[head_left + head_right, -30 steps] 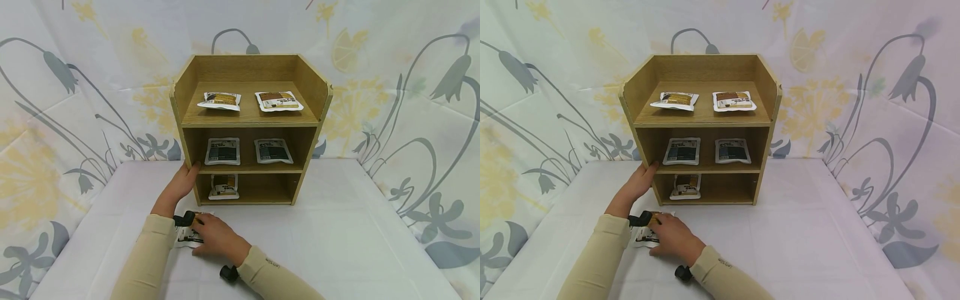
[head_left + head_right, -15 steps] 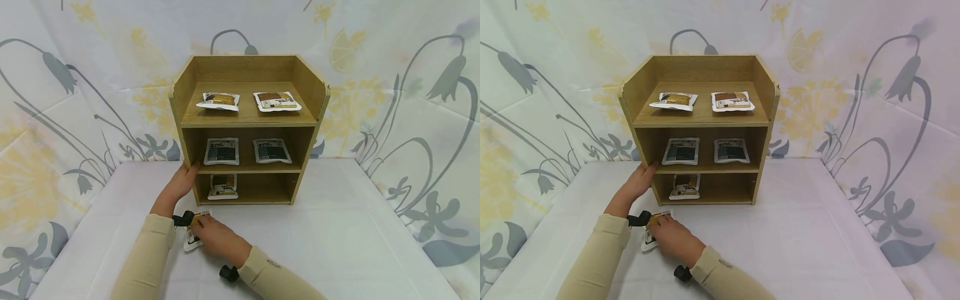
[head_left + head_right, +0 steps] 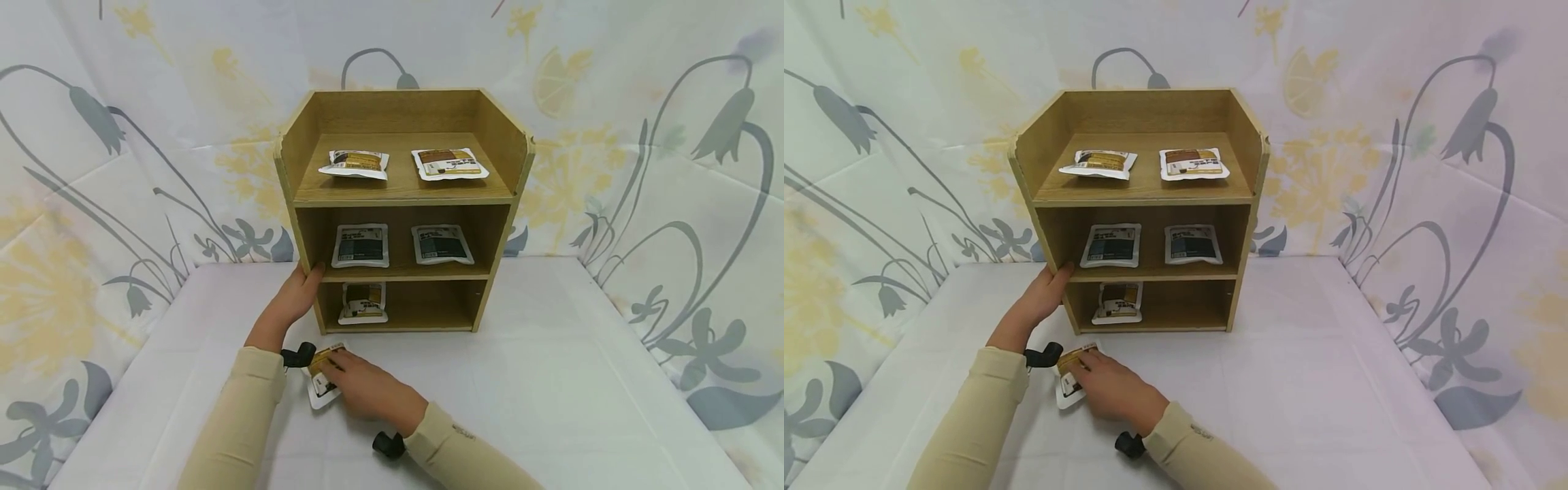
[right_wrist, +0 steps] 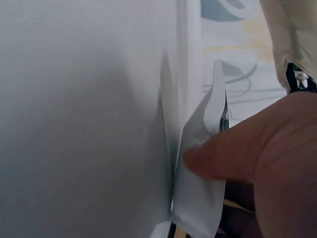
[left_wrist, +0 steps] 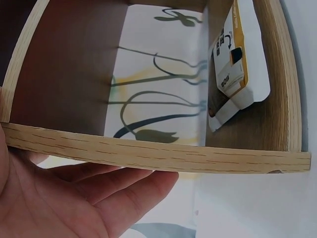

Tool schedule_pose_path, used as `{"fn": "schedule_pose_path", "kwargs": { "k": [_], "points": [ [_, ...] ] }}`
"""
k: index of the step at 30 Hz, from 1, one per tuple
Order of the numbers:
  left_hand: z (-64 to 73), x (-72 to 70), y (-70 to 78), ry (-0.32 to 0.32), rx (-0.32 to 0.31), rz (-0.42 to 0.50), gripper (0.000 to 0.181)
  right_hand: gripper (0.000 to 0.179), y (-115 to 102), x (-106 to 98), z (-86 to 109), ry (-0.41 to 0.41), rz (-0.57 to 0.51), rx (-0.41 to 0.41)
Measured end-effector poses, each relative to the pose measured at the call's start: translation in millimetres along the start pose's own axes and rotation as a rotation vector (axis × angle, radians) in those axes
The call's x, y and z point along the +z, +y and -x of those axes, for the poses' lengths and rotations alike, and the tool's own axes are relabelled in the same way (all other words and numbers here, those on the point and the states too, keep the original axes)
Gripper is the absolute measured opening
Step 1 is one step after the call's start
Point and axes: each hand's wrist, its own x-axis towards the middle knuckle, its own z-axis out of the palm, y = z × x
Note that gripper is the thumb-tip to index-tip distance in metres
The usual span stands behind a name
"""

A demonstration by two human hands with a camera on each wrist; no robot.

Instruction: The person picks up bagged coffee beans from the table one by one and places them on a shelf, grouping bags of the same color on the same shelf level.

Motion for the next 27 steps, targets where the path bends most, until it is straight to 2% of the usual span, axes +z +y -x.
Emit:
{"fn": "schedule_pose_path", "kwargs": {
  "k": [7,17,27],
  "points": [
    [0.1,0.3,-1.5,-0.006,-0.007,0.009,0.069,0.054,7,-4,11.3,0.051,0.055,-0.080],
    [-0.3,0.5,-0.7,0.004,0.004,0.011,0.068,0.041,16,-10,18.6,0.157,0.055,-0.134],
    [-0.5,2.0,-0.5,0.005,0.020,0.015,0.068,0.031,25,-15,28.5,0.403,0.044,-0.223]
  ]
}}
